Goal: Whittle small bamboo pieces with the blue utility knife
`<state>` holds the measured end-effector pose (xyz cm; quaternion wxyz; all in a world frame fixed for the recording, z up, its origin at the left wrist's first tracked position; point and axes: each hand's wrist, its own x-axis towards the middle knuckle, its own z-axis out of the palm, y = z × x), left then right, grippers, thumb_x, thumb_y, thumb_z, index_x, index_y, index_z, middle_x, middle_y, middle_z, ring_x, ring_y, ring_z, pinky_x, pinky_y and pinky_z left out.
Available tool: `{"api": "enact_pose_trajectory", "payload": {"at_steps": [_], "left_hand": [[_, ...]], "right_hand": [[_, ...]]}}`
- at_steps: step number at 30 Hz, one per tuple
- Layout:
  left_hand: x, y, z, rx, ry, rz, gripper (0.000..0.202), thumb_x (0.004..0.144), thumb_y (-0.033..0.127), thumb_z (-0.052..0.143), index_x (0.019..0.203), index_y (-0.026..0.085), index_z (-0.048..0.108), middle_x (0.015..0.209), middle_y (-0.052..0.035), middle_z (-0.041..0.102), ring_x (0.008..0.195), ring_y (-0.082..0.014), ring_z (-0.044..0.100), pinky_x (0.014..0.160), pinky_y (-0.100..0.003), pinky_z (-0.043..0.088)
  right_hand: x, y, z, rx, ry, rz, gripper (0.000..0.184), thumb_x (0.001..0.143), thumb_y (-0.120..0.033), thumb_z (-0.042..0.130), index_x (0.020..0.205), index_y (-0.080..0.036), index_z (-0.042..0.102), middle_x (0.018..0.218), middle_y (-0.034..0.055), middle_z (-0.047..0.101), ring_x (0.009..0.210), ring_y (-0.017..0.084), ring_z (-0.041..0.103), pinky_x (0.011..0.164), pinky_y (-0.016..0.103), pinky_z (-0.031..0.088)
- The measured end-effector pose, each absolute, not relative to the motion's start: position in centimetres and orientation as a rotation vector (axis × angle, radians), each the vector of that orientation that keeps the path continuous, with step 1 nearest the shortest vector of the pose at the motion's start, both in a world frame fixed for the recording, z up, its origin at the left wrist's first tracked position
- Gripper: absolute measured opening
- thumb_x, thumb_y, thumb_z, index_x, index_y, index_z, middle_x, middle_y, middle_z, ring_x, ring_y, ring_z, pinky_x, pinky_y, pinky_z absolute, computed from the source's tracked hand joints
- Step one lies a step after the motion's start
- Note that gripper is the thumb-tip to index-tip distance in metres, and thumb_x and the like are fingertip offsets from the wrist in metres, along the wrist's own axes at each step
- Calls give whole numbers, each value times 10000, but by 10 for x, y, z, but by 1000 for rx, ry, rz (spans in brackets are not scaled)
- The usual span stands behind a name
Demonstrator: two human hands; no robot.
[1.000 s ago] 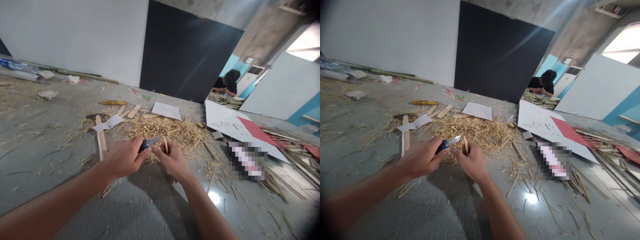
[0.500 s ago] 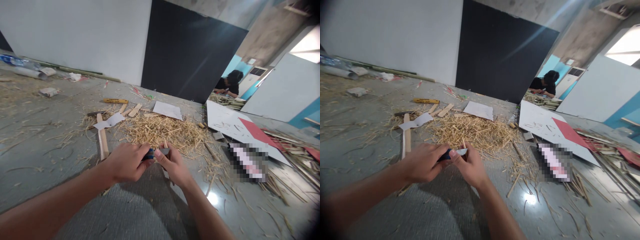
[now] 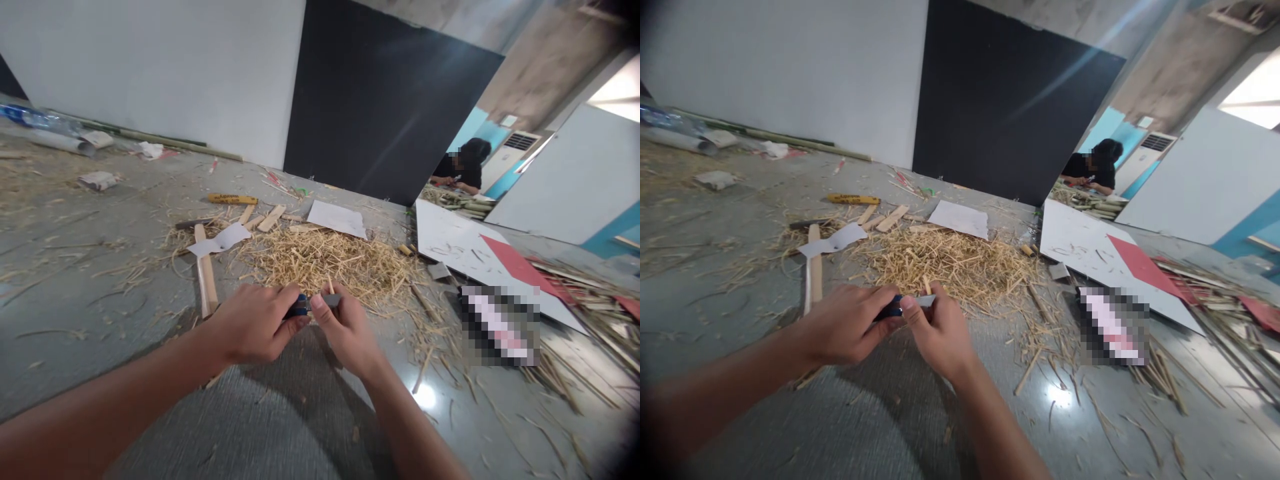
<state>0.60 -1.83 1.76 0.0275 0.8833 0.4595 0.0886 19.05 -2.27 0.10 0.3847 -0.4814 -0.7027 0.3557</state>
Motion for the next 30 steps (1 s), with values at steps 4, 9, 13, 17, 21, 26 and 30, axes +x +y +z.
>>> {"api": "enact_pose_trajectory", "payload": {"at_steps": [4, 9, 13, 17, 21, 26, 30], "left_hand": [[5, -18, 18, 2721, 1394, 280, 320, 939, 464, 325, 962, 199, 503, 837, -71, 680, 706, -291, 654, 550, -356, 395], [3, -18, 18, 2709, 1393, 268, 342, 940, 489, 316, 941, 207, 509, 809, -67, 674, 719, -298, 653, 568, -361, 405], [2, -18, 19, 2695, 1429, 258, 354, 933, 498, 329, 950, 206, 529, 797, -73, 676, 711, -290, 653, 582, -358, 417], [4, -19, 19, 2669, 1481, 268, 377, 927, 500, 334, 961, 196, 555, 800, -94, 679, 711, -288, 654, 605, -369, 443], [5, -20, 17, 2677, 1543, 242, 403, 930, 511, 310, 976, 192, 553, 791, -107, 680, 733, -320, 665, 614, -399, 466], [8, -23, 18, 2655, 1605, 245, 362, 932, 479, 312, 985, 195, 531, 816, -109, 694, 757, -342, 679, 624, -429, 489], [11, -25, 20, 2603, 1681, 251, 363, 930, 467, 312, 1029, 192, 526, 807, -111, 702, 740, -322, 685, 624, -406, 492]], "right_hand": [[190, -25, 3, -1221, -1797, 918, 364, 903, -563, 479, 797, -226, 392, 541, -80, 380, 495, 103, 364, 490, 251, 254], [191, -27, 5, -1178, -1836, 885, 351, 936, -538, 425, 812, -211, 435, 607, -51, 447, 539, 109, 414, 522, 253, 287], [191, -26, 4, -1255, -1893, 767, 357, 944, -527, 395, 807, -205, 464, 623, -23, 499, 580, 136, 468, 569, 267, 312], [189, -25, 1, -1369, -1900, 642, 328, 945, -499, 389, 818, -209, 473, 631, -1, 537, 603, 165, 510, 578, 276, 310], [185, -26, 2, -1437, -1905, 558, 291, 948, -464, 394, 817, -213, 462, 642, 4, 556, 587, 165, 520, 564, 273, 290], [181, -25, 2, -1550, -1896, 464, 300, 944, -454, 397, 756, -223, 436, 614, 4, 552, 561, 166, 503, 533, 269, 250], [179, -24, 2, -1641, -1888, 401, 315, 943, -467, 389, 747, -227, 447, 605, 14, 558, 550, 176, 501, 515, 267, 233]]}}
